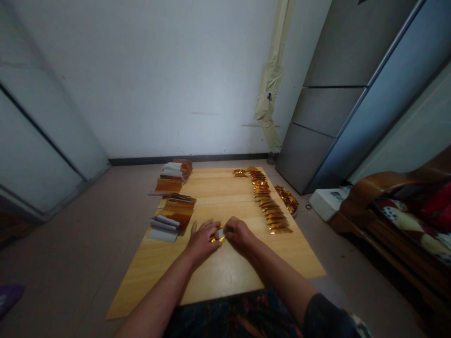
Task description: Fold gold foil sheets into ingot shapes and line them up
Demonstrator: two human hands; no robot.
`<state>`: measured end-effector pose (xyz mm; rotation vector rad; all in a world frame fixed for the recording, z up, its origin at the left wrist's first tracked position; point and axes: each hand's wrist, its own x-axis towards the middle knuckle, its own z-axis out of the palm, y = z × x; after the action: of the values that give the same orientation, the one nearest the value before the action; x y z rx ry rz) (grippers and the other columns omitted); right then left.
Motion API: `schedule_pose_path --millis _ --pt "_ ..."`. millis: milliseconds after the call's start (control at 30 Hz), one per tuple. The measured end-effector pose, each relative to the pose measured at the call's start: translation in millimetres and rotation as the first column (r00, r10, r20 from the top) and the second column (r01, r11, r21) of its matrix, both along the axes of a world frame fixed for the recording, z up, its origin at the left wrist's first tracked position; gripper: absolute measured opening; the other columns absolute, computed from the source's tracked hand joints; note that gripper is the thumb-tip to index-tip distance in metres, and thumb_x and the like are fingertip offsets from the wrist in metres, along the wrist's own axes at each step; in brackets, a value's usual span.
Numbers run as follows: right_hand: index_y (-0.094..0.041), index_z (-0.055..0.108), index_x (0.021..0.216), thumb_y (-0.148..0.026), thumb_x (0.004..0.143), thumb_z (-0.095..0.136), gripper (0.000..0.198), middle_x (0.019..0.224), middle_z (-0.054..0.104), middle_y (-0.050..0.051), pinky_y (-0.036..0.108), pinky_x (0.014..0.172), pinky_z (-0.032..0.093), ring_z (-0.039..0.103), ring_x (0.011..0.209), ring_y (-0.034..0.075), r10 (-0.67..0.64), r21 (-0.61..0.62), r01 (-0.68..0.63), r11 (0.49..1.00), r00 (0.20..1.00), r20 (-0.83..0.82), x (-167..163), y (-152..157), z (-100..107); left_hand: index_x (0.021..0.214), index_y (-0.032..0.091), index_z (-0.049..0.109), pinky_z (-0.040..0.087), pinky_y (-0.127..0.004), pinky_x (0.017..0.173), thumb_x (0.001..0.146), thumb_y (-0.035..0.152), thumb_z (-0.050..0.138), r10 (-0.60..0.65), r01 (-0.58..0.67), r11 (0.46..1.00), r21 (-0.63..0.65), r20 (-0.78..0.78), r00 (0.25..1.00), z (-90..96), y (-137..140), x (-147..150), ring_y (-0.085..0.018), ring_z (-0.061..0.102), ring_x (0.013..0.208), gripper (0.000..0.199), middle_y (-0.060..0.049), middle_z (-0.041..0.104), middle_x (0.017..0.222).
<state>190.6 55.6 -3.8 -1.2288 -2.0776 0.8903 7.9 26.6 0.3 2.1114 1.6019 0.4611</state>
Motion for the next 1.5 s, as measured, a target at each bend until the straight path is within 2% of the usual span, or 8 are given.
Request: schedule_pose_path --millis 233,400,633,767,1000,1167,1500 --pt "-0.017 0.061 0.073 -0.007 0.063 0.066 0.016 0.081 0.052 -0.003 0.021 0.064 0.038 0.049 0.073 0.011 0.029 -0.046 -0.030 0.999 0.999 -0.016 1 -4 -1 0.074 0.024 0.061 0.005 -0.064 0.115 0.073 0.030 0.063 -0.007 0.007 1.000 -0.001 0.004 1.000 1.9 0 0 -0.028 0.038 0.139 0.006 0.000 0.056 0.140" --pt "-0.017 0.060 0.071 0.002 0.057 0.058 0.024 0.078 0.049 -0.003 0.022 0.067 0.038 0.048 0.074 0.012 0.022 -0.024 -0.021 0.999 1.000 0.007 2 2 -1 0.073 0.024 0.060 0.004 -0.063 0.115 0.074 0.028 0.064 -0.008 0.008 1.000 -0.001 0.003 1.000 2.5 -1 0 -0.028 0.037 0.139 0.005 0.000 0.055 0.141" --pt "-0.018 0.059 0.071 0.004 0.057 0.046 0.029 0.078 0.051 -0.001 0.022 0.068 0.039 0.050 0.076 0.013 -0.160 0.074 0.166 0.983 0.984 -0.078 -4 0 -6 0.073 0.023 0.059 0.008 -0.062 0.114 0.075 0.028 0.063 0.057 -0.057 0.997 0.045 0.013 0.998 -3.4 -2 6 -0.027 0.039 0.138 0.007 -0.001 0.056 0.140" --pt "-0.018 0.060 0.073 0.002 0.063 0.048 0.025 0.079 0.052 0.000 0.023 0.069 0.040 0.051 0.077 0.013 -0.257 0.074 0.265 0.961 0.961 -0.106 -2 1 -2 0.071 0.022 0.057 0.009 -0.062 0.114 0.075 0.026 0.063 0.072 -0.072 0.996 0.053 0.017 0.997 -4.4 -4 8 -0.027 0.039 0.138 0.008 0.000 0.056 0.140" --pt "-0.019 0.062 0.080 -0.006 0.061 0.063 0.023 0.085 0.052 -0.002 0.022 0.062 0.036 0.047 0.071 0.011 -0.132 0.006 0.132 0.991 0.990 0.049 -1 -5 3 0.072 0.023 0.058 0.009 -0.062 0.115 0.076 0.028 0.063 0.069 -0.069 0.996 0.051 -0.004 0.998 -4.2 -2 7 -0.026 0.040 0.137 0.008 0.000 0.056 0.140" --pt "-0.019 0.061 0.080 -0.008 0.063 0.065 0.020 0.084 0.050 -0.002 0.021 0.062 0.035 0.047 0.073 0.012 -0.127 0.035 0.124 0.992 0.983 0.131 -5 -6 0 0.076 0.023 0.060 0.009 -0.063 0.114 0.079 0.030 0.061 0.053 -0.052 0.997 0.061 -0.020 0.998 -6.3 -1 5 -0.027 0.040 0.137 0.007 -0.001 0.056 0.140" --pt "-0.019 0.055 0.072 -0.016 0.067 0.070 0.017 0.078 0.049 -0.003 0.022 0.061 0.032 0.044 0.069 0.012 -0.166 0.157 0.145 0.977 0.977 0.134 -9 -19 2 0.083 0.025 0.064 0.009 -0.062 0.115 0.080 0.026 0.055 0.042 -0.039 0.996 0.074 -0.033 0.999 -10.5 -1 4 -0.025 0.039 0.138 0.009 0.000 0.055 0.141"
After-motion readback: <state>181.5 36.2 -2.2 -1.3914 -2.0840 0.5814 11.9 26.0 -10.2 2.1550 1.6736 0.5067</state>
